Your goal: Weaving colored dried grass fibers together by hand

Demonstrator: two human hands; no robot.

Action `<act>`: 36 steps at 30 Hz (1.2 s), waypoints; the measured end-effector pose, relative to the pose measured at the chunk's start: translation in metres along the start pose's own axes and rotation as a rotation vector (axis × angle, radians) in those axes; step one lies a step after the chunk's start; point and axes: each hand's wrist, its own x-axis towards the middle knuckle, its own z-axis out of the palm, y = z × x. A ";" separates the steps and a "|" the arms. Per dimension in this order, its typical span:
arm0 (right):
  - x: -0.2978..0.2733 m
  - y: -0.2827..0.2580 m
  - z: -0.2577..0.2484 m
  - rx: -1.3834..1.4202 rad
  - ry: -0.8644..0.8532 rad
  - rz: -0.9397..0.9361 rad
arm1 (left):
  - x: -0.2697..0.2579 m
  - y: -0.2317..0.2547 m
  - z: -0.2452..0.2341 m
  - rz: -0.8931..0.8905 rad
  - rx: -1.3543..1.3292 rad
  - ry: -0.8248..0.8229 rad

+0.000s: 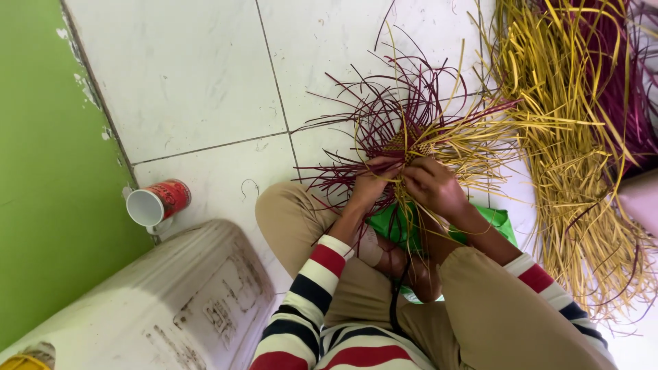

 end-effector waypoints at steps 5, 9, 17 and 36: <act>0.006 -0.005 -0.012 -0.005 -0.062 -0.140 | -0.008 0.025 0.004 -0.075 0.012 0.013; 0.005 -0.008 -0.013 0.177 0.008 0.077 | -0.008 0.027 0.010 -0.085 0.107 0.067; 0.036 -0.018 -0.019 0.100 -0.055 0.051 | -0.007 0.016 0.015 -0.023 0.096 0.120; 0.047 -0.011 -0.012 0.056 0.032 0.106 | 0.000 0.001 0.013 0.029 -0.015 0.125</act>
